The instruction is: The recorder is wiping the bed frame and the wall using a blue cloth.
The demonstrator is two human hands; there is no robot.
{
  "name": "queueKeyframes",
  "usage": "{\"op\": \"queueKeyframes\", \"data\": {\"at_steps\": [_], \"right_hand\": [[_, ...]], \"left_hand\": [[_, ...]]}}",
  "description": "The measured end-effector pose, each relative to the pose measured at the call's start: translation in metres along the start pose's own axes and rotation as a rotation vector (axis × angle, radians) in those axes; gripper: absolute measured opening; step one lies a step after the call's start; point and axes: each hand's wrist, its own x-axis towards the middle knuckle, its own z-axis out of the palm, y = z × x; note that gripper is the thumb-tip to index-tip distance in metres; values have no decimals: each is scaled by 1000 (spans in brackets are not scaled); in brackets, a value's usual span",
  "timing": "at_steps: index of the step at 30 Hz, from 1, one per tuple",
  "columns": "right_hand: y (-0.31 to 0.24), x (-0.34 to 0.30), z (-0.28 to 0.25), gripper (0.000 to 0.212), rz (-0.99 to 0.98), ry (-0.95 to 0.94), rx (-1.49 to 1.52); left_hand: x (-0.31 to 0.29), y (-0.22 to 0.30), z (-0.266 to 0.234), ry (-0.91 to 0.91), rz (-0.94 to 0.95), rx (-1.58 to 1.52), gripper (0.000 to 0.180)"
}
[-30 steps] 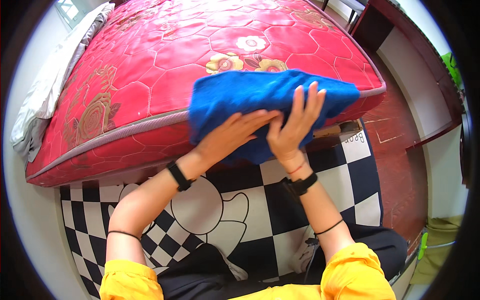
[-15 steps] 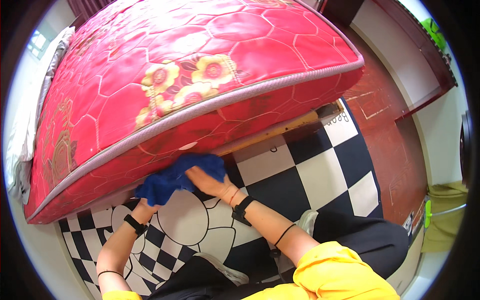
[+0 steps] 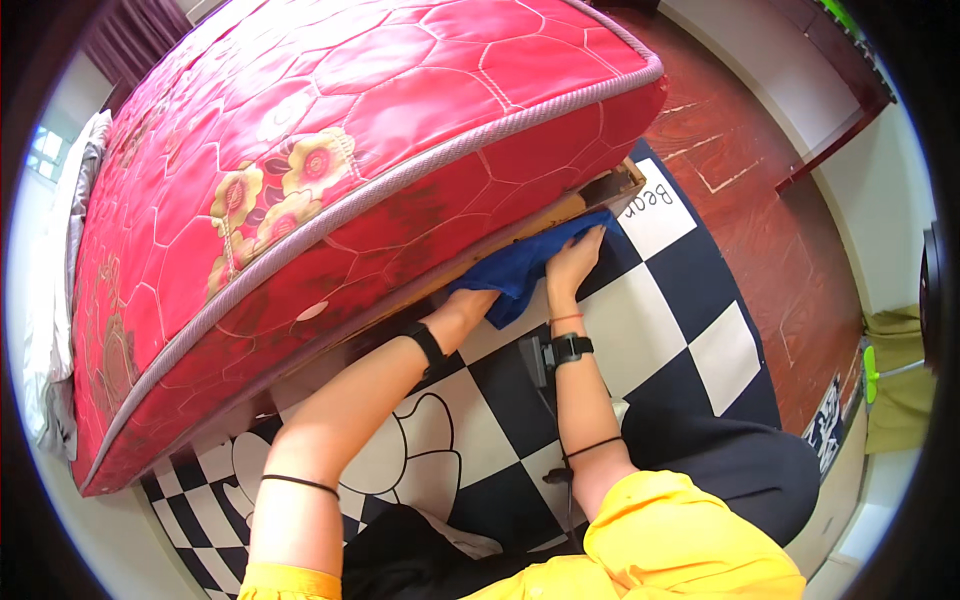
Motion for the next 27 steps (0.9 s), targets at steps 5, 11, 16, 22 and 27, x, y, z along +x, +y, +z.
{"op": "queueKeyframes", "data": {"at_steps": [5,11,16,22,27], "right_hand": [[-15,-43,40,57,251,122,890],[-31,-215,67,73,76,-355,26],[-64,-319,58,70,213,-782,247],[-64,-310,53,45,165,-541,272],[-48,-218,47,49,67,-176,326]], "left_hand": [[-30,15,22,-47,19,190,55],[-214,7,12,-243,113,-1,62],[-382,0,-11,-560,17,-262,54],[-392,-18,-38,-658,-77,-498,42],[-267,-11,-40,-588,-263,-707,34]]}}
